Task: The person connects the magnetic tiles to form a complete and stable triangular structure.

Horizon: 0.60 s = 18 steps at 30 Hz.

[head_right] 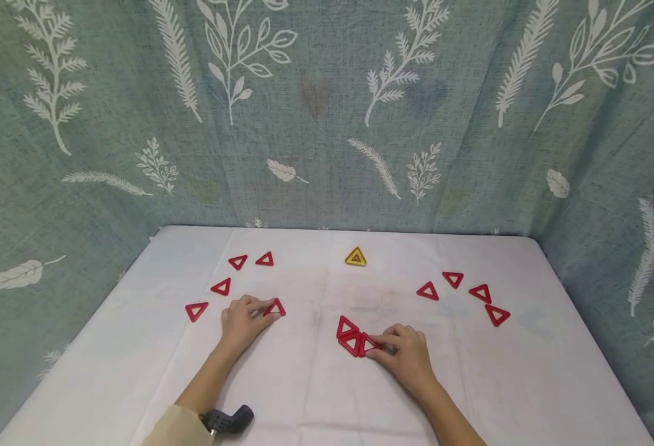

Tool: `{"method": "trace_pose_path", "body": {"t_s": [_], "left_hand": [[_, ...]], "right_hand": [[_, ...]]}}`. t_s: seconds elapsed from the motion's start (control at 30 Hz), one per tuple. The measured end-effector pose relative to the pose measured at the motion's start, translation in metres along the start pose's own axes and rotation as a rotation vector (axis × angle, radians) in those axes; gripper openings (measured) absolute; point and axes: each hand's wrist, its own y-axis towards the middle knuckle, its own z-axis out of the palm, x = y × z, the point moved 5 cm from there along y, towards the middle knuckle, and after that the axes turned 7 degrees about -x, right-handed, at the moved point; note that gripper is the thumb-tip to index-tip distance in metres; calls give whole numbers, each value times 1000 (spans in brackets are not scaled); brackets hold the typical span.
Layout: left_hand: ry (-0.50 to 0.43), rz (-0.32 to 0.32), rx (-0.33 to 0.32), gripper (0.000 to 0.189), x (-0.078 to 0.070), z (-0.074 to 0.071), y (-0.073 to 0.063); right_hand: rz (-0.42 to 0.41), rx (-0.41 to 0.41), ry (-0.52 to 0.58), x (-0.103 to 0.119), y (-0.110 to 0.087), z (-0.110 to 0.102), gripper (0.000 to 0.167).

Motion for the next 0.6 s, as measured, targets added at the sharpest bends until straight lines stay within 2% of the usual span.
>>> {"method": "trace_pose_path", "body": {"t_s": [0.23,0.43,0.6], "left_hand": [[-7,44,2,38,-10,6,-5],[-23,73,40,38,-24,14,-10],[-42,108,46,35,-33,20,-14]], "right_hand": [[9,8,-16,2,1,0,30],[18,11,-25,1,1,0,30],[12,6,-32,1,1,0,30]]}}
